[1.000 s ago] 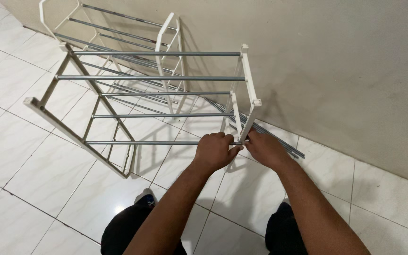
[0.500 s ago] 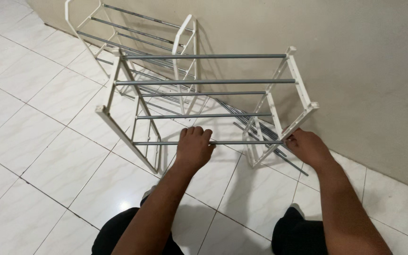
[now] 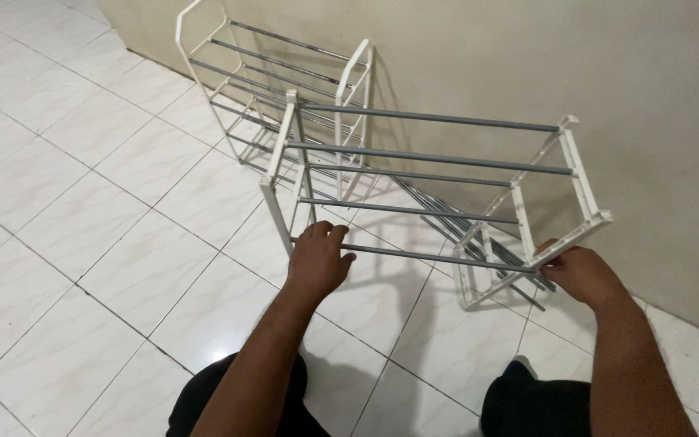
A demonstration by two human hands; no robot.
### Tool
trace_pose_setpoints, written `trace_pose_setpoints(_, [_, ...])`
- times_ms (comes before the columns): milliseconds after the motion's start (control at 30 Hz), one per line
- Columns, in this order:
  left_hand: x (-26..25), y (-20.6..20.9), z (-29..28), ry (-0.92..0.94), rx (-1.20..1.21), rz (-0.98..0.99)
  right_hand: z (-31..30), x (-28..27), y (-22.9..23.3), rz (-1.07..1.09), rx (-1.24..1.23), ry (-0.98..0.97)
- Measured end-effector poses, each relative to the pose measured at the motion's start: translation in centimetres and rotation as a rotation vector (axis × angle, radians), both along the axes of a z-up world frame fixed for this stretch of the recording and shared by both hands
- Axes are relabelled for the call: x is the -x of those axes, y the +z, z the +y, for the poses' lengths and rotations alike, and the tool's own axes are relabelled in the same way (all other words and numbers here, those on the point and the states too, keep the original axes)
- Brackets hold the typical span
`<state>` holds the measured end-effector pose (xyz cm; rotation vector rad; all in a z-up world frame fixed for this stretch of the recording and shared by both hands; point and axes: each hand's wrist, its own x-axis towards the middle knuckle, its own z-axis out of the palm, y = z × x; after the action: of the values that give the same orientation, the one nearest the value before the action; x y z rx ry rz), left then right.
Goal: The person assembles a white metal rack by inserting metal rods into white plastic side frames. They connect the two side frames with multiple horizontal rods and adjust the alignment to form a stable structure.
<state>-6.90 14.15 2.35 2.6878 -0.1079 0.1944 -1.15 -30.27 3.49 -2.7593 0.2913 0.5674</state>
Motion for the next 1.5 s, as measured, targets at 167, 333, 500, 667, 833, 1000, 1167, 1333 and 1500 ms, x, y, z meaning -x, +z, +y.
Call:
trace_pose_setpoints(167, [0.7,2.1,2.9,0.030,0.048,0.535,-2.0,-0.1,-1.7,0.027,0.035,-0.041])
trace_pose_setpoints(333, [0.1,2.3,7.1,0.239,-0.170,0.670,-1.0,1.2,-2.1,0.404,0.473,0.154])
trace_pose_setpoints(500, [-1.1,0.5,8.9,0.304,-0.042,0.591,9.1,5.5,-2.6,0.214,0.091,0.328])
trace_pose_setpoints(667, [-1.9,-0.4,8.5,0.245,0.146,0.518,19.8,6.7,-1.8,-0.507,-0.156,0.671])
trace_pose_setpoints(833, [-2.3,-1.0,7.3,0.347,0.184,0.524,27.4,5.5,-2.2,-0.914,-0.135,0.961])
trace_pose_setpoints(1000, [-2.9,-2.4,7.6,0.339,0.243,0.462,31.6,4.3,-3.2,-0.588,-0.014,0.908])
trace_pose_setpoints(1167, [-3.2,-3.3,8.2,0.330,0.286,0.480,33.1,3.3,-3.9,-0.481,0.011,0.819])
trace_pose_setpoints(1333, [-3.1,-3.7,8.5,0.319,0.285,0.495,33.1,2.9,-4.2,-0.428,-0.021,0.812])
trace_pose_setpoints(1500, [-3.1,-3.7,8.8,0.324,0.300,0.493,33.2,2.1,-4.6,-0.354,-0.052,0.808])
